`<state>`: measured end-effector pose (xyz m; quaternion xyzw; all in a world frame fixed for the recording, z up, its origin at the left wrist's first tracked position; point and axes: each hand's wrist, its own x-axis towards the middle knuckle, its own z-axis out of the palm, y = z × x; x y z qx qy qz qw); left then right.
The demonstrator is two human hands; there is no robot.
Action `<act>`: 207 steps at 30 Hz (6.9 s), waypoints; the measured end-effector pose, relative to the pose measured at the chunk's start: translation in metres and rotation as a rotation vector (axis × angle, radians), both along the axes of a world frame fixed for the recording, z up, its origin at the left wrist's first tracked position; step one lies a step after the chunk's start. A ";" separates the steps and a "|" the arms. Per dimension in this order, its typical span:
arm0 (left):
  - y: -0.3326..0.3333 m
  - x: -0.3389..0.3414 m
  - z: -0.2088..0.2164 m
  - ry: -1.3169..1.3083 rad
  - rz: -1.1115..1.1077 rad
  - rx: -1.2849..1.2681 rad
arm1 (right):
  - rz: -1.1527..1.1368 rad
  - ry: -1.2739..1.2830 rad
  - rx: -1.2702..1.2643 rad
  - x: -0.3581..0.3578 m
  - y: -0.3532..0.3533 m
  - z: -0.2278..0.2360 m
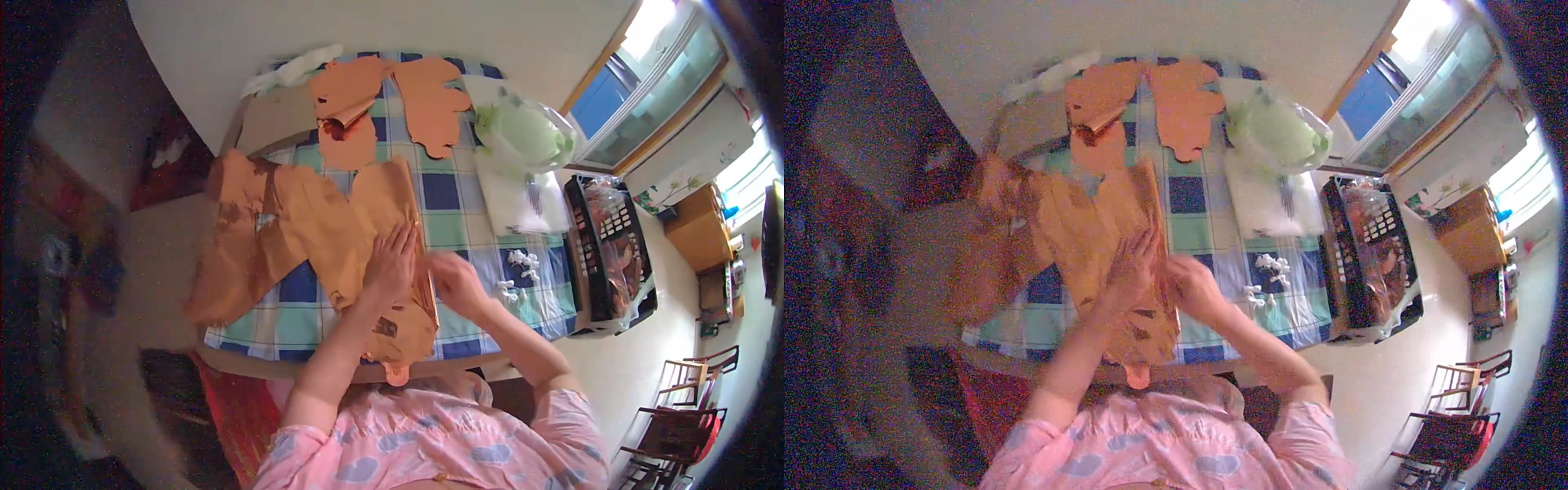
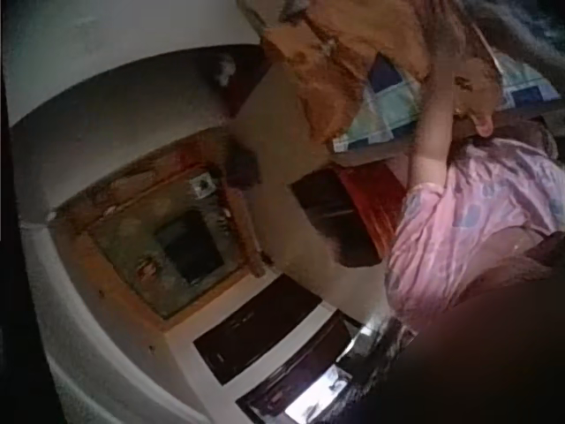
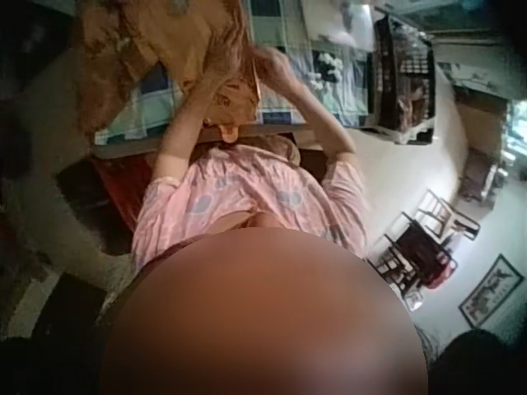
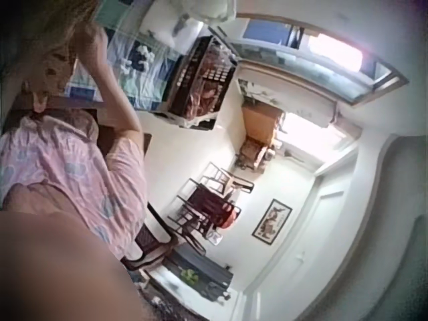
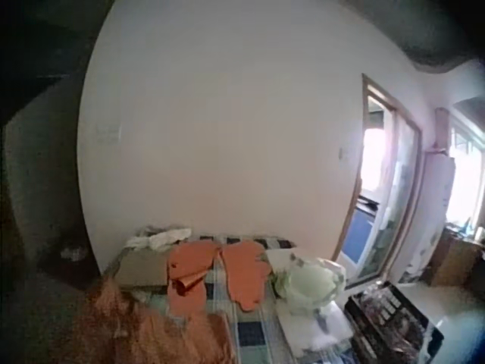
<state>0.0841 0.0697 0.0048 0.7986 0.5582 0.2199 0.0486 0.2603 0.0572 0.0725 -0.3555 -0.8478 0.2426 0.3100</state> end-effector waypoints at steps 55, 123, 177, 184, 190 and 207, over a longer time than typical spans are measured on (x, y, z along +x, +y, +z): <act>0.058 -0.013 -0.008 0.079 0.008 -0.154 | -0.155 0.593 -0.124 -0.077 0.108 -0.076; 0.022 -0.073 0.019 -0.506 0.247 -0.007 | -0.244 -0.286 0.318 -0.067 0.080 -0.083; -0.125 -0.079 0.049 -0.356 0.157 -0.080 | -0.302 -0.304 0.291 -0.079 0.076 -0.061; -0.019 -0.052 -0.007 -0.022 0.130 -0.028 | -0.294 -0.302 0.251 -0.077 0.074 -0.068; 0.026 -0.055 -0.013 0.152 0.238 -0.049 | -0.320 -0.331 0.241 -0.077 0.076 -0.071; -0.087 -0.084 0.005 0.149 -0.067 -0.163 | -0.352 -0.365 0.248 -0.077 0.072 -0.068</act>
